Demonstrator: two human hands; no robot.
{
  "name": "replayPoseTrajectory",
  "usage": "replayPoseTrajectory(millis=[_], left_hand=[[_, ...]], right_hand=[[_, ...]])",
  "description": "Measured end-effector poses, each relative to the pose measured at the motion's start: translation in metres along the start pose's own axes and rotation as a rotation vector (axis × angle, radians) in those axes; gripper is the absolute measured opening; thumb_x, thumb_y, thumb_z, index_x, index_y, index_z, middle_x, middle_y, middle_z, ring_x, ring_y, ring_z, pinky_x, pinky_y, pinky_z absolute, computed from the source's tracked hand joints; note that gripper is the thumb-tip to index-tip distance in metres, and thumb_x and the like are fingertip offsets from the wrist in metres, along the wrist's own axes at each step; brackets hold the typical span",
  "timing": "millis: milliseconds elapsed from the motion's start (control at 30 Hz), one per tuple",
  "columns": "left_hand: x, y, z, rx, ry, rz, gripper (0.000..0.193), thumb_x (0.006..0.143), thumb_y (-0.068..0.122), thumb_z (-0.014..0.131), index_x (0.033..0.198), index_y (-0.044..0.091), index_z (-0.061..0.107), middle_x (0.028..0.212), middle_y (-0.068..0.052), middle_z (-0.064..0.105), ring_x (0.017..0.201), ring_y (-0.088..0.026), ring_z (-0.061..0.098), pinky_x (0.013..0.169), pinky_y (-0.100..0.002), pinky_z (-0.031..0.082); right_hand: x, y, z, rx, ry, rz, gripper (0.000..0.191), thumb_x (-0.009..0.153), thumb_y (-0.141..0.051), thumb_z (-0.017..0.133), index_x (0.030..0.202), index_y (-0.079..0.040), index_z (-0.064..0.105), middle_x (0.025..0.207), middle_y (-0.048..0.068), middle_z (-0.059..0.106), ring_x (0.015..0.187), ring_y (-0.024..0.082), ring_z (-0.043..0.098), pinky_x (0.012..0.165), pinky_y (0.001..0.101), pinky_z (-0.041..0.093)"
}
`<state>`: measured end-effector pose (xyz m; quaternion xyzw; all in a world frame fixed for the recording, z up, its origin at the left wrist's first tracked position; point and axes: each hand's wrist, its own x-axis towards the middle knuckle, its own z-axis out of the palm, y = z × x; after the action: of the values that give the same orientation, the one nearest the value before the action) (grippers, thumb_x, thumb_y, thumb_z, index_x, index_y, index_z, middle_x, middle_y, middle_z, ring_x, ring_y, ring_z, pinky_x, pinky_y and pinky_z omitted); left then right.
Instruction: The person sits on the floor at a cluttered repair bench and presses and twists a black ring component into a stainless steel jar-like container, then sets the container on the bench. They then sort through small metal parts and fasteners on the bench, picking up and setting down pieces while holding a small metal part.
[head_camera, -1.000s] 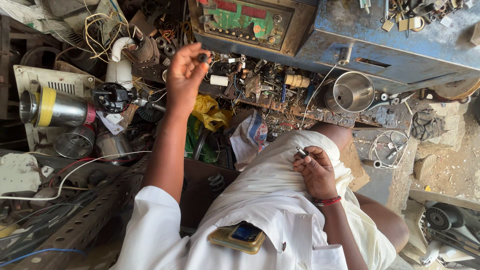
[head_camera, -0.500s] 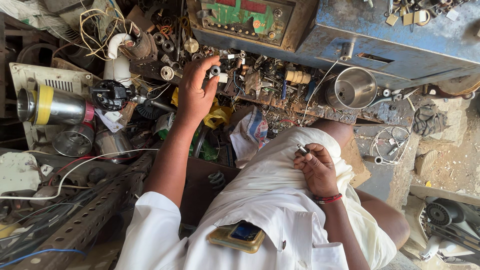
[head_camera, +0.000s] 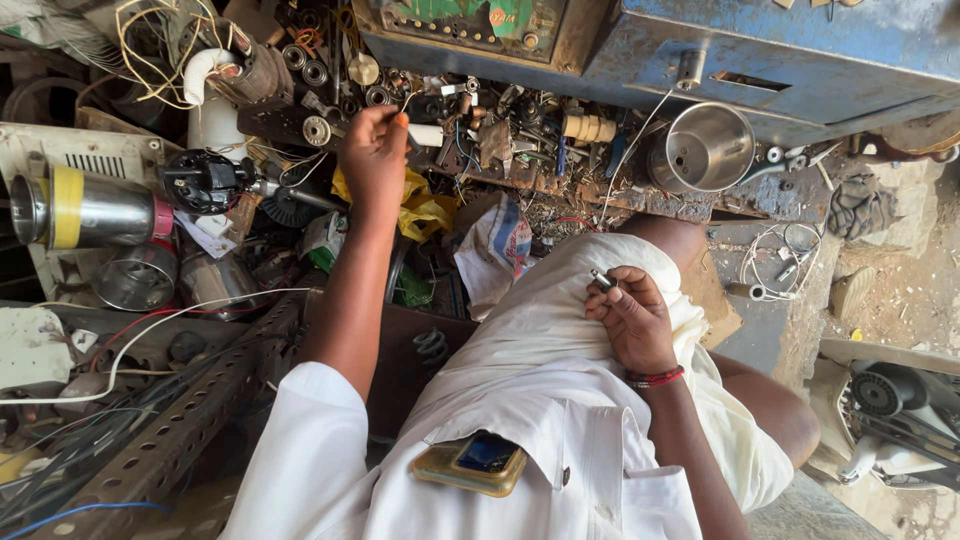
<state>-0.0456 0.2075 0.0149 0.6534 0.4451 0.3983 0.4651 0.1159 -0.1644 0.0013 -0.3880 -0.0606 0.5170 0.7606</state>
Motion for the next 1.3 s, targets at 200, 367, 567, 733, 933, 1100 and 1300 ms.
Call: replayPoseTrajectory(millis=[200,367,567,733,933,1100,1300], left_hand=[[0.024,0.016,0.032,-0.224,-0.018,-0.241,0.020,0.100,0.017,0.070,0.116,0.005,0.065,0.098,-0.006,0.073,0.075,-0.011,0.070,0.061,-0.027,0.061],[0.036,0.018,0.043,-0.337,0.016,-0.293,0.018,0.099,0.014,0.066,0.115,0.006,0.062,0.106,-0.005,0.075,0.080,-0.013,0.076,0.067,-0.028,0.063],[0.019,0.004,0.031,0.034,0.095,0.125,0.018,0.103,0.008,0.068,0.120,0.003,0.064,0.122,-0.013,0.065,0.097,-0.017,0.070,0.080,-0.030,0.060],[-0.013,-0.005,0.032,0.058,-0.037,0.097,0.013,0.101,0.008,0.067,0.113,0.004,0.067,0.110,-0.007,0.072,0.089,-0.012,0.072,0.077,-0.026,0.058],[-0.072,-0.011,0.057,-0.137,-0.304,-0.128,0.016,0.105,0.021,0.066,0.108,0.005,0.069,0.092,-0.002,0.073,0.081,-0.010,0.067,0.071,-0.025,0.054],[-0.132,-0.006,0.076,-0.311,-0.640,-0.151,0.026,0.105,0.028,0.061,0.118,0.007,0.069,0.097,-0.001,0.073,0.087,-0.009,0.069,0.077,-0.024,0.060],[-0.165,-0.003,0.082,-0.515,-0.725,-0.250,0.034,0.108,0.030,0.063,0.127,0.003,0.068,0.105,-0.001,0.073,0.094,-0.007,0.066,0.082,-0.024,0.055]], right_hand=[[0.001,-0.002,0.004,-0.010,0.010,0.005,0.025,0.105,-0.005,0.060,0.129,-0.002,0.056,0.114,0.020,0.068,0.096,0.024,0.072,0.087,0.0371,0.059],[0.000,-0.002,0.006,-0.012,0.014,0.005,0.024,0.105,-0.005,0.060,0.129,-0.003,0.057,0.115,0.020,0.068,0.096,0.024,0.072,0.087,0.0372,0.059],[0.001,-0.002,0.002,-0.011,0.008,0.016,0.025,0.106,-0.006,0.060,0.130,-0.003,0.056,0.115,0.020,0.068,0.097,0.024,0.073,0.088,0.0366,0.059],[0.001,-0.001,-0.002,-0.019,0.005,0.021,0.025,0.106,-0.006,0.060,0.131,-0.002,0.056,0.116,0.021,0.068,0.097,0.025,0.073,0.088,0.0366,0.059],[0.001,-0.004,-0.003,-0.087,0.025,0.029,0.024,0.105,-0.005,0.061,0.128,-0.002,0.056,0.114,0.019,0.069,0.097,0.025,0.073,0.087,0.0372,0.059],[0.025,-0.014,0.011,-0.276,0.013,-0.008,0.023,0.105,-0.004,0.061,0.127,-0.002,0.056,0.113,0.017,0.070,0.096,0.022,0.072,0.087,0.0346,0.059],[0.060,-0.008,0.042,-0.469,-0.038,-0.048,0.023,0.102,-0.004,0.065,0.124,-0.001,0.057,0.107,0.013,0.071,0.091,0.018,0.072,0.084,0.0330,0.060]])
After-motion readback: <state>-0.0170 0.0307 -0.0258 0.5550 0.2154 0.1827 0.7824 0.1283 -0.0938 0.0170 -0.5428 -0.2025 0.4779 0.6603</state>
